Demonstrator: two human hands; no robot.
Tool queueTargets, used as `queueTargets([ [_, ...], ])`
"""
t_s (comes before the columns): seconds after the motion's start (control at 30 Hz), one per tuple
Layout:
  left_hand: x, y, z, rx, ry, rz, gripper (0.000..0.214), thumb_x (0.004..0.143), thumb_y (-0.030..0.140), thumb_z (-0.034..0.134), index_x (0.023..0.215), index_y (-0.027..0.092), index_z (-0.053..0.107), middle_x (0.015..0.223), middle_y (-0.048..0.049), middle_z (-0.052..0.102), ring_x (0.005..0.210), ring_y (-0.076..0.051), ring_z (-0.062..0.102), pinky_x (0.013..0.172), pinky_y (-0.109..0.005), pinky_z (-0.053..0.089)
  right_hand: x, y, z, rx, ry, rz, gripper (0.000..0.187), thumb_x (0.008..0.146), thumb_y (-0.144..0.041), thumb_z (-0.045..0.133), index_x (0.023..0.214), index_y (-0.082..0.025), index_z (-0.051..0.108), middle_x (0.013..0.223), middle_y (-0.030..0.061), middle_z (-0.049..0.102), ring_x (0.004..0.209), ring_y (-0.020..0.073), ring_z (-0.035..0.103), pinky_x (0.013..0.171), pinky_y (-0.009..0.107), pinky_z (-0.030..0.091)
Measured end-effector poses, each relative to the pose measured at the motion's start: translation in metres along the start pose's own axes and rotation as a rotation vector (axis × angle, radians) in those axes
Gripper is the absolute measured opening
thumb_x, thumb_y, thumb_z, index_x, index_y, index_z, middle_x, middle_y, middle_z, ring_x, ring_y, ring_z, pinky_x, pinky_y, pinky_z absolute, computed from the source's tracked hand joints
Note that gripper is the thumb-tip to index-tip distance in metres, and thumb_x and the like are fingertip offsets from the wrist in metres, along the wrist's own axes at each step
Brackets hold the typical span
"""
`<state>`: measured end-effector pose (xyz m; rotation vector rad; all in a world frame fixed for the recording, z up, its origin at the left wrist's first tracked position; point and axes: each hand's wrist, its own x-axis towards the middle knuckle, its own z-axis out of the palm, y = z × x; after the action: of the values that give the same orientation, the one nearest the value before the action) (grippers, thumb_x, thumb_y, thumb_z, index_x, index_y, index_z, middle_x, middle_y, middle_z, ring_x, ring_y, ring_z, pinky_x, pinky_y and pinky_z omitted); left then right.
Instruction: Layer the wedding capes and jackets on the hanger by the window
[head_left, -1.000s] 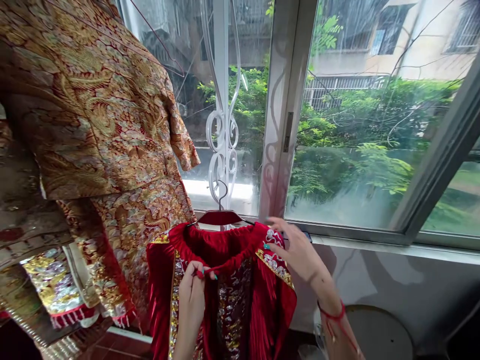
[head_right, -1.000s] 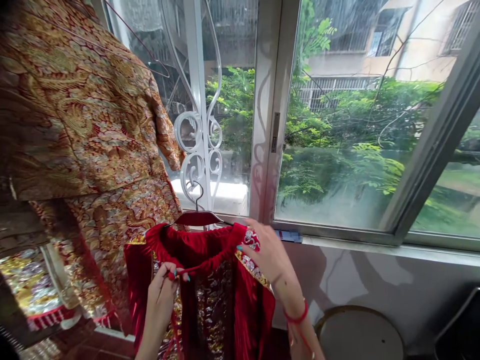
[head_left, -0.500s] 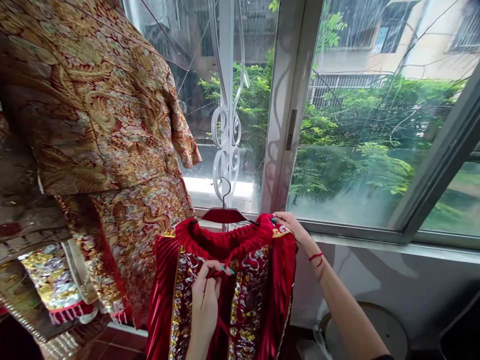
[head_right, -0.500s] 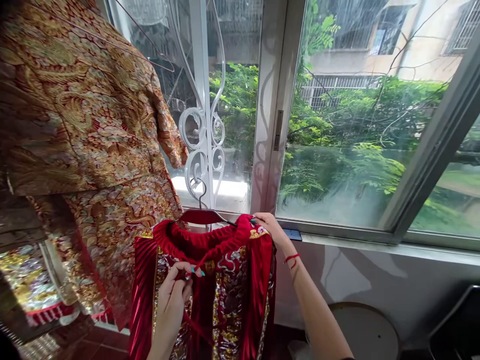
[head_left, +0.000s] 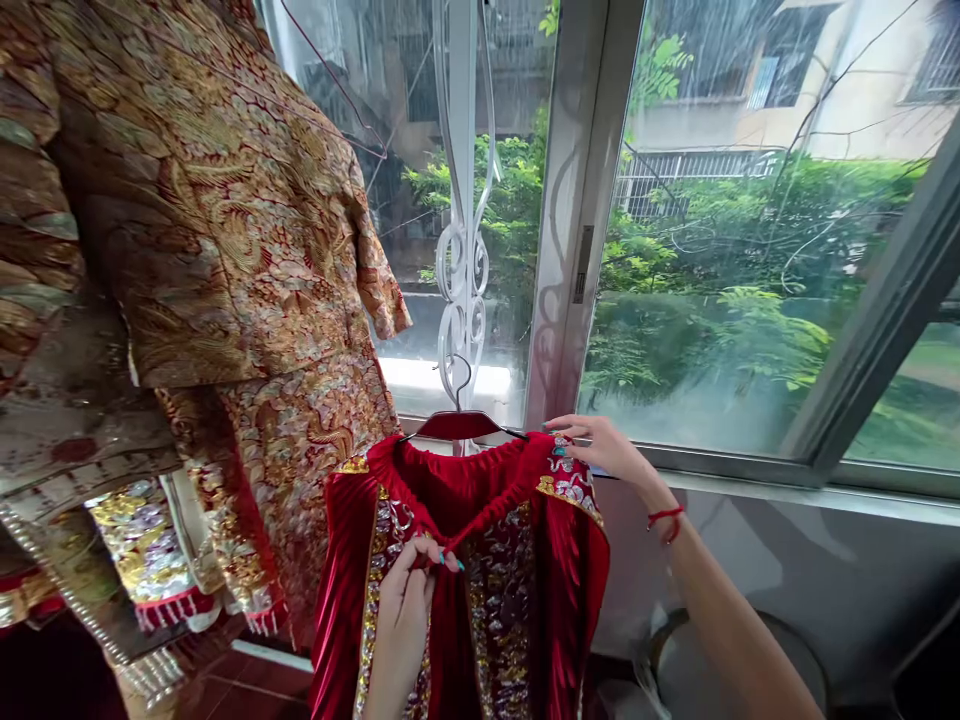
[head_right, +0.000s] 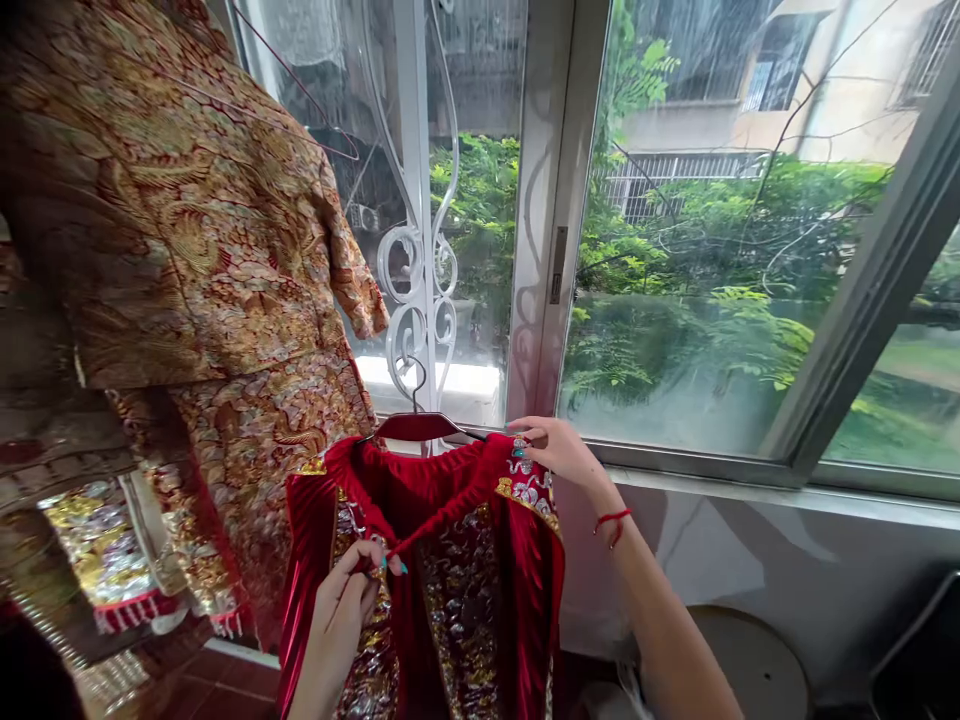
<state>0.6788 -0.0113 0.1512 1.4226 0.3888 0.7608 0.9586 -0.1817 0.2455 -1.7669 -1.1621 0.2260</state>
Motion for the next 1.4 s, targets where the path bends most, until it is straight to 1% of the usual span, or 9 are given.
queueTargets([
  [0.23, -0.001, 0.006, 0.003, -0.021, 0.095, 0.029, 0.008, 0.071, 0.029, 0.052, 0.073, 0.022, 0.05, 0.074, 0.0009, 0.067, 0.042, -0.006, 0.027, 0.045, -0.022, 0.019, 0.012, -0.013, -0.022, 0.121, -0.1, 0.075, 0.051, 0.061, -0.022, 0.073, 0.11, -0.015, 0.06, 0.07, -0.0018, 0.067, 0.065, 0.015, 0.063, 0.064, 0.027, 0.048],
  [0.4, -0.007, 0.019, 0.01, 0.019, 0.048, 0.057, 0.008, 0.073, 0.029, 0.051, 0.071, 0.021, 0.052, 0.071, -0.001, 0.067, 0.047, -0.009, 0.036, 0.051, -0.023, 0.03, 0.023, -0.036, -0.019, -0.601, -0.158, -0.006, 0.014, 0.063, -0.008, 0.061, 0.075, -0.016, 0.063, 0.063, 0.0003, 0.061, 0.063, 0.0161, 0.058, 0.061, 0.028, 0.039],
  [0.5, -0.012, 0.02, 0.012, 0.018, 0.042, 0.068, 0.008, 0.074, 0.028, 0.049, 0.072, 0.021, 0.053, 0.075, -0.0008, 0.068, 0.045, -0.008, 0.031, 0.051, -0.024, 0.032, 0.009, -0.031, -0.007, -0.727, -0.057, -0.014, 0.011, 0.068, -0.009, 0.057, 0.073, -0.018, 0.059, 0.07, 0.0028, 0.063, 0.071, 0.0192, 0.058, 0.064, 0.029, 0.037],
  [0.77, -0.016, 0.012, 0.018, -0.117, 0.133, -0.041, 0.007, 0.073, 0.026, 0.053, 0.077, 0.022, 0.05, 0.081, 0.0014, 0.068, 0.042, -0.003, 0.022, 0.045, -0.02, 0.017, -0.078, 0.046, 0.053, 0.16, 0.219, 0.126, 0.055, 0.072, -0.041, 0.072, 0.112, -0.023, 0.04, 0.095, 0.004, 0.064, 0.086, 0.0213, 0.065, 0.076, 0.033, 0.053],
  [0.9, -0.015, 0.015, 0.027, -0.205, 0.189, -0.103, 0.014, 0.069, 0.026, 0.056, 0.078, 0.022, 0.046, 0.078, 0.0028, 0.067, 0.04, -0.001, 0.019, 0.045, -0.018, 0.014, -0.095, 0.062, 0.069, 0.282, 0.122, 0.235, 0.042, 0.072, -0.042, 0.071, 0.104, -0.019, 0.056, 0.104, 0.0085, 0.069, 0.1, 0.0265, 0.064, 0.088, 0.039, 0.052],
  [1.03, -0.014, 0.015, 0.023, -0.208, 0.239, -0.094, 0.017, 0.066, 0.028, 0.058, 0.077, 0.022, 0.046, 0.075, 0.0027, 0.066, 0.04, -0.001, 0.021, 0.045, -0.017, 0.017, -0.1, 0.063, 0.054, 0.292, 0.055, 0.328, 0.048, 0.073, -0.044, 0.068, 0.113, -0.018, 0.061, 0.117, 0.0107, 0.068, 0.108, 0.0301, 0.062, 0.091, 0.043, 0.052],
  [1.17, -0.013, 0.014, 0.012, -0.169, 0.232, -0.1, 0.02, 0.064, 0.03, 0.06, 0.077, 0.023, 0.047, 0.069, 0.0047, 0.064, 0.04, -0.003, 0.021, 0.043, -0.018, 0.018, -0.093, 0.042, 0.014, 0.056, -0.053, 0.039, 0.037, 0.075, -0.033, 0.067, 0.109, -0.019, 0.061, 0.104, 0.0056, 0.069, 0.096, 0.0244, 0.063, 0.087, 0.035, 0.051],
  [1.27, -0.014, 0.016, 0.012, -0.142, 0.197, -0.104, 0.015, 0.068, 0.029, 0.058, 0.077, 0.023, 0.047, 0.067, 0.0059, 0.062, 0.041, -0.003, 0.021, 0.045, -0.018, 0.019, -0.08, 0.027, -0.014, -0.156, 0.061, -0.054, 0.026, 0.075, -0.026, 0.062, 0.099, -0.02, 0.058, 0.088, 0.0006, 0.066, 0.08, 0.0195, 0.061, 0.076, 0.03, 0.049],
  [1.4, -0.016, 0.012, 0.019, -0.134, 0.148, -0.101, 0.015, 0.069, 0.03, 0.058, 0.076, 0.022, 0.047, 0.075, 0.0036, 0.066, 0.041, -0.002, 0.02, 0.044, -0.018, 0.018, -0.066, 0.033, -0.019, -0.374, 0.277, -0.116, 0.039, 0.075, -0.027, 0.062, 0.113, -0.022, 0.057, 0.111, 0.0055, 0.064, 0.107, 0.0274, 0.057, 0.098, 0.044, 0.042],
])
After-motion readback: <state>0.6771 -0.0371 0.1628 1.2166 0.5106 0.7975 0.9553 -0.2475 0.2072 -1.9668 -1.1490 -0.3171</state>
